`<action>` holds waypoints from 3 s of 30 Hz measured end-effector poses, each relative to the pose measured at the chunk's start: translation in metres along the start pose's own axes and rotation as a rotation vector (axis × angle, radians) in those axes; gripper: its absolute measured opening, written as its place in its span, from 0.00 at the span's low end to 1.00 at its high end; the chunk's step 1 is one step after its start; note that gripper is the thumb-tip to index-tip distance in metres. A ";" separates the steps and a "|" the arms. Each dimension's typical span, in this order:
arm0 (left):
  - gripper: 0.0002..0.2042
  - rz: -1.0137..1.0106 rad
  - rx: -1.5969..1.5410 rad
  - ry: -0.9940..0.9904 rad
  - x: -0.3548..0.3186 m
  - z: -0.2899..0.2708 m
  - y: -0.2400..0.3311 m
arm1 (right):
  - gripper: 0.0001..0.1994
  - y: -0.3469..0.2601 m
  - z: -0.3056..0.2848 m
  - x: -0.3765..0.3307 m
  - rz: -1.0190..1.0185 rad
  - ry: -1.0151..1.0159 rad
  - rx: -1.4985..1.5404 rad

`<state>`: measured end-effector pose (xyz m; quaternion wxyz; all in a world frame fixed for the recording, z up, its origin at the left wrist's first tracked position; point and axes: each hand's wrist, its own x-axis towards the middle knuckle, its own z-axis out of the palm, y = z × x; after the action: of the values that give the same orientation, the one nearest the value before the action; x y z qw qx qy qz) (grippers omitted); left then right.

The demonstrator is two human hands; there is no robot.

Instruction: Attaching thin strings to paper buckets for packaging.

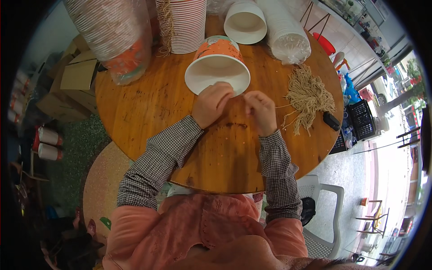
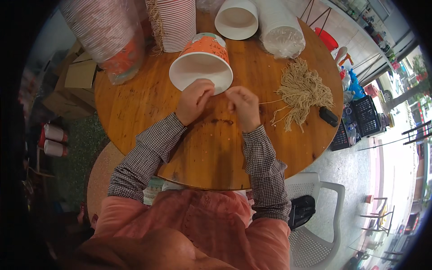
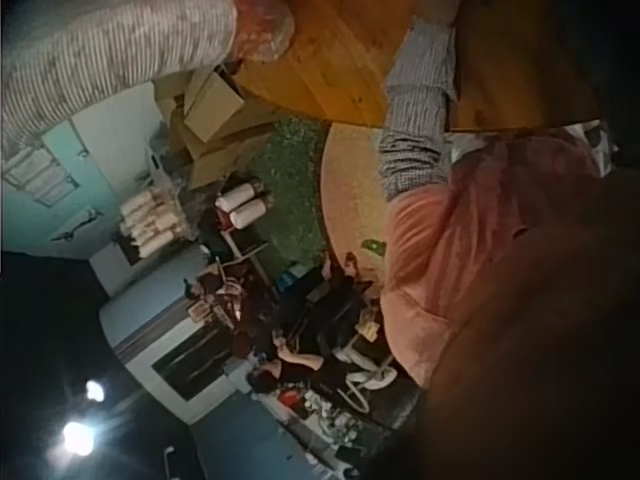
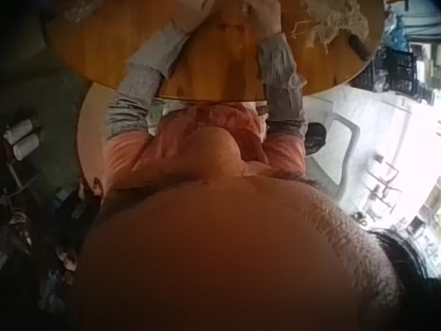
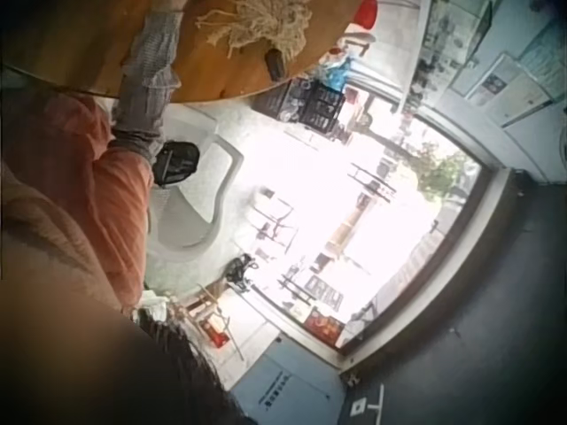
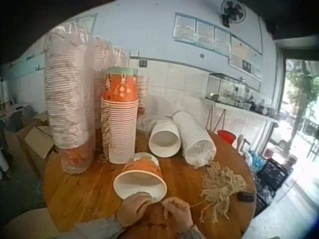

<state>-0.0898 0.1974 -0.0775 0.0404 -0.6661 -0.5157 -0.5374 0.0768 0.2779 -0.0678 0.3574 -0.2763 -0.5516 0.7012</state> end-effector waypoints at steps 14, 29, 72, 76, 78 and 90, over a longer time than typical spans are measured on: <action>0.24 -0.191 0.058 -0.032 -0.013 0.003 -0.013 | 0.04 0.010 0.049 0.008 -0.154 -0.067 0.459; 0.18 -0.424 -0.605 -0.059 -0.015 -0.006 -0.013 | 0.05 0.002 0.041 -0.003 -0.277 -0.009 0.211; 0.10 -0.148 0.176 -0.117 -0.024 -0.014 -0.038 | 0.05 0.000 0.024 0.006 -0.401 0.111 0.155; 0.13 -0.245 0.112 -0.119 -0.019 -0.015 -0.037 | 0.05 0.000 0.025 0.007 -0.381 0.108 0.130; 0.14 -0.307 -0.011 -0.074 -0.010 -0.012 -0.024 | 0.05 0.004 0.027 0.008 -0.358 0.090 0.122; 0.11 -0.048 0.559 -0.185 -0.030 -0.016 -0.041 | 0.03 0.005 0.029 0.005 -0.528 0.143 -0.149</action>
<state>-0.1275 0.1873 -0.1139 0.1626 -0.6629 -0.6608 -0.3121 0.0502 0.2645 -0.0657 0.5443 -0.1973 -0.6280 0.5200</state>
